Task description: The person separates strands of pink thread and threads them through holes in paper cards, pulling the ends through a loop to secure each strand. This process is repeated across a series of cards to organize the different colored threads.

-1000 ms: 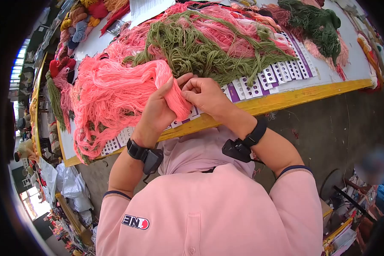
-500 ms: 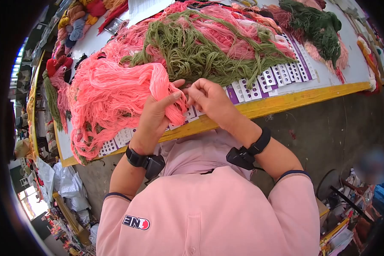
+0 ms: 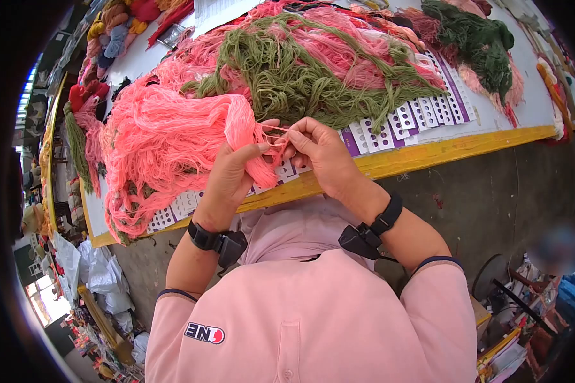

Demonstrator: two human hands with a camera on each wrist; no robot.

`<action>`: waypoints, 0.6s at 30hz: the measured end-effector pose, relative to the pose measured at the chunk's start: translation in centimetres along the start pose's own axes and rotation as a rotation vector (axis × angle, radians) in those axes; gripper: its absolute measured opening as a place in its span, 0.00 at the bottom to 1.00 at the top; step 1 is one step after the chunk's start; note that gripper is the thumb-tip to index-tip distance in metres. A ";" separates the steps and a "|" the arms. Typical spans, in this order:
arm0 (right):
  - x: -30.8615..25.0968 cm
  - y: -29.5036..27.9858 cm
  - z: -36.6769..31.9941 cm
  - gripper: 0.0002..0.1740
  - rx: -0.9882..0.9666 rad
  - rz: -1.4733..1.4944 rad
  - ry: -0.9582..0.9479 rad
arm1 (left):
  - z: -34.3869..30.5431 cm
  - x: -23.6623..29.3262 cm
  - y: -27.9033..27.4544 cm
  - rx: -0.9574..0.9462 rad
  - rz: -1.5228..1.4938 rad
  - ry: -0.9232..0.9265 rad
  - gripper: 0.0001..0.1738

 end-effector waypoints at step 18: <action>-1.4 0.6 -0.6 0.05 -0.045 -0.309 -0.027 | -0.1 -0.4 -0.4 -0.001 0.050 -0.004 0.23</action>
Point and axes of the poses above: each hand's wrist, its own z-axis towards the middle knuckle, its own y-axis out of the palm, x = y × z, the point moved 6 cm from there along z, towards the middle knuckle, and after that the axes turned 7 degrees about y, right-handed, at the moved point
